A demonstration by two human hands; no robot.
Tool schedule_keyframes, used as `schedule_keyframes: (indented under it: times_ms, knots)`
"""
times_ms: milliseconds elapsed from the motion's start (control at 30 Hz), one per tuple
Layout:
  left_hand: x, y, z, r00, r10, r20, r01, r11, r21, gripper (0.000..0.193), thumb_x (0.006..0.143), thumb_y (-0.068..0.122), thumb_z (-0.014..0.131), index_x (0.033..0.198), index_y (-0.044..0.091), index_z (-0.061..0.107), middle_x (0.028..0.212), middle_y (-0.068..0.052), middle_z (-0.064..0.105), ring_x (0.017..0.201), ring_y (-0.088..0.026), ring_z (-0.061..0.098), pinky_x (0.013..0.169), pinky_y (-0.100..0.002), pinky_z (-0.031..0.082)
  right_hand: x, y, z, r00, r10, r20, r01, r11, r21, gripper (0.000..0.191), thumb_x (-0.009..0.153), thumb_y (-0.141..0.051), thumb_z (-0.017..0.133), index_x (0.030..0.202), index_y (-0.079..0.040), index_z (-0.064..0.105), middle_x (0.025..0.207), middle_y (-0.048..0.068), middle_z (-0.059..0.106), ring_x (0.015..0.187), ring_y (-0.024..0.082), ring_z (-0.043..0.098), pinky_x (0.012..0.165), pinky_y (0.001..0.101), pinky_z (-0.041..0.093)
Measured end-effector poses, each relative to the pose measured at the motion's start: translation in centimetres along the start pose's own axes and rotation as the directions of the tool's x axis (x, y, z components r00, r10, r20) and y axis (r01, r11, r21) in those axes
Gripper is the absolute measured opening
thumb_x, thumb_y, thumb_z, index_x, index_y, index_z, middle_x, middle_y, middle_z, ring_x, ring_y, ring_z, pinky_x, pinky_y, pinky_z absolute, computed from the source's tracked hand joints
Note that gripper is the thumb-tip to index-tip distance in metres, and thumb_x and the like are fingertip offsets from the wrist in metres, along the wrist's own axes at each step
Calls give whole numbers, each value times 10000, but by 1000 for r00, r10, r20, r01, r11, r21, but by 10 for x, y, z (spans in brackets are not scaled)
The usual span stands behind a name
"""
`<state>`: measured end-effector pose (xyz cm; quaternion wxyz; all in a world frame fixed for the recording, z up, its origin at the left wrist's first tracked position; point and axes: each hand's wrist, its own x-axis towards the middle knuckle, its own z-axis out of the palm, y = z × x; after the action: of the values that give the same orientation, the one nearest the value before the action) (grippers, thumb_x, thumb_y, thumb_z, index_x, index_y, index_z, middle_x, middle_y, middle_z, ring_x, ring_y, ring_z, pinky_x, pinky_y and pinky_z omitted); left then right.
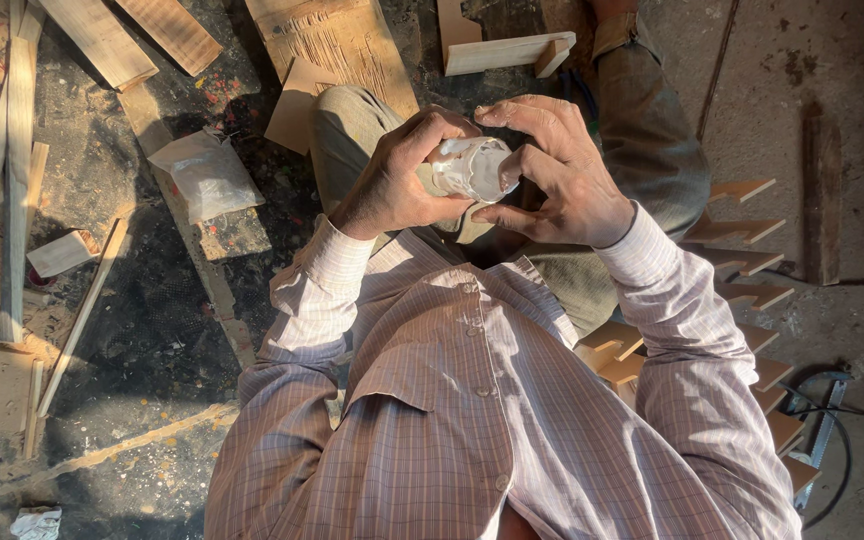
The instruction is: The person sits on the workshop floor assembling small cut wooden pieces. They fit parts together, apply glue from a small white cup, and tap joints with a hammer, working on pieces one at a time and setting completed assemblies aside.
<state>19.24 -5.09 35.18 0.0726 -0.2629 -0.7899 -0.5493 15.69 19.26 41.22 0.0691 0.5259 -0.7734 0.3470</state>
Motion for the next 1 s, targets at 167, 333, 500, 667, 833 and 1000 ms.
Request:
schedule_keyframes:
  times_ms: [167,333,500,667,833,1000]
  knots:
    - [-5,-20,-3,997,-33,-73,30,999,-38,666,783,132,965,1300,59,552,1250,-83,634,1142,-215,694,877,-314,603,-11,10,5,963,266,33,-229,752,618,536,896,-212,913,1265,-99,541,1634,98,374,1518,252,421,1206,418,453]
    - [-12,-61,4,965,-126,-229,98,987,-128,649,826,67,899,1356,33,527,1322,-110,618,1230,-233,671,1019,-354,593,-36,43,32,831,547,98,-300,294,908,562,913,-109,867,1393,-126,574,1653,85,425,1434,201,495,1167,395,525]
    - [-18,-124,13,917,-145,-372,125,989,-78,656,830,19,891,1372,3,523,1337,-140,585,1255,-256,637,1091,-399,537,-61,114,87,629,767,129,-374,152,915,665,963,-101,818,1530,-135,471,1507,90,556,1297,188,586,1044,346,566]
    - [-18,-177,21,899,-84,-430,111,993,38,689,816,5,913,1383,9,523,1393,-155,594,1306,-303,626,1116,-410,537,-73,188,147,602,798,16,-632,465,621,888,1025,-177,811,1703,-193,239,1241,107,682,1016,183,678,959,361,601]
    - [-8,-206,21,888,-137,-439,164,986,24,671,808,7,903,1365,2,530,1398,-165,604,1312,-319,630,1115,-403,537,-53,250,194,633,774,10,-770,628,111,1011,990,-313,802,1690,-267,74,1100,140,747,798,238,724,747,388,614]
    - [3,-216,15,879,-194,-436,213,977,-5,649,791,28,910,1331,-12,551,1363,-173,625,1281,-321,647,1093,-390,544,-27,287,222,698,716,20,-703,690,-171,1083,997,-352,821,1689,-317,-12,1002,151,719,844,325,706,658,457,566]
